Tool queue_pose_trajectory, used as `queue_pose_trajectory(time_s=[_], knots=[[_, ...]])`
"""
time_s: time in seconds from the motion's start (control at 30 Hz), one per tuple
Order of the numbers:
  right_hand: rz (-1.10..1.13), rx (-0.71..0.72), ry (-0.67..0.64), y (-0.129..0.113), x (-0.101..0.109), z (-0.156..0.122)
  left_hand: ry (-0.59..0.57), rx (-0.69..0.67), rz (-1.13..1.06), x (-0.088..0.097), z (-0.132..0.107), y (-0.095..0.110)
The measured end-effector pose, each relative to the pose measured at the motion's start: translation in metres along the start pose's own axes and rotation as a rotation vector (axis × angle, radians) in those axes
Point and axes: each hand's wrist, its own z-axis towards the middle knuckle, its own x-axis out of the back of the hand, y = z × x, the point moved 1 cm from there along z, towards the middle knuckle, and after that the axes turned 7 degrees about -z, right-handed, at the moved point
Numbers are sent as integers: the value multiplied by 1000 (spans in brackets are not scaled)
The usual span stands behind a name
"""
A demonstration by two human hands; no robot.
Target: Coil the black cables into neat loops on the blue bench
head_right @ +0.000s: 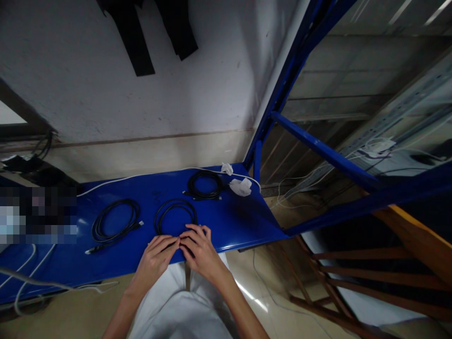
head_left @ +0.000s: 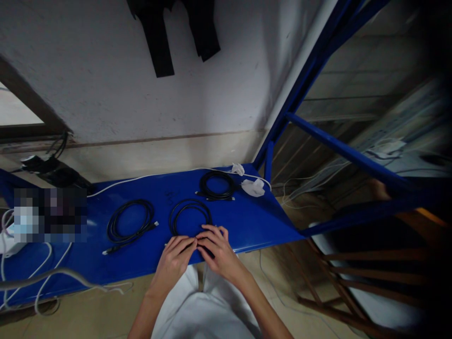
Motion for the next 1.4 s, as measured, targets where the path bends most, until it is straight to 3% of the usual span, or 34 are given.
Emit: queue_pose_trajectory(time_s=[0.2,0.7,0.83,0.97,1.07,1.2,1.3,1.4], knots=[[-14,55,-72,7,2,3,29,-38,13,3,1,3],[-13,155,-19,4,3,3,38,-102,18,11,-4,6],[-33,204,1,-4,4,10,34,-148,83,27,-7,4],[-43,286,22,-18,1,40,55,-166,192,60,-11,-4],[-50,371,-15,-32,-13,78,83,-161,271,94,-18,-19],[-62,487,-86,-53,-54,131,125,-96,366,134,-40,-51],[-82,506,-142,-67,-92,155,132,-42,406,146,-62,-76],[-98,493,-201,-76,-119,160,140,-19,365,143,-80,-93]])
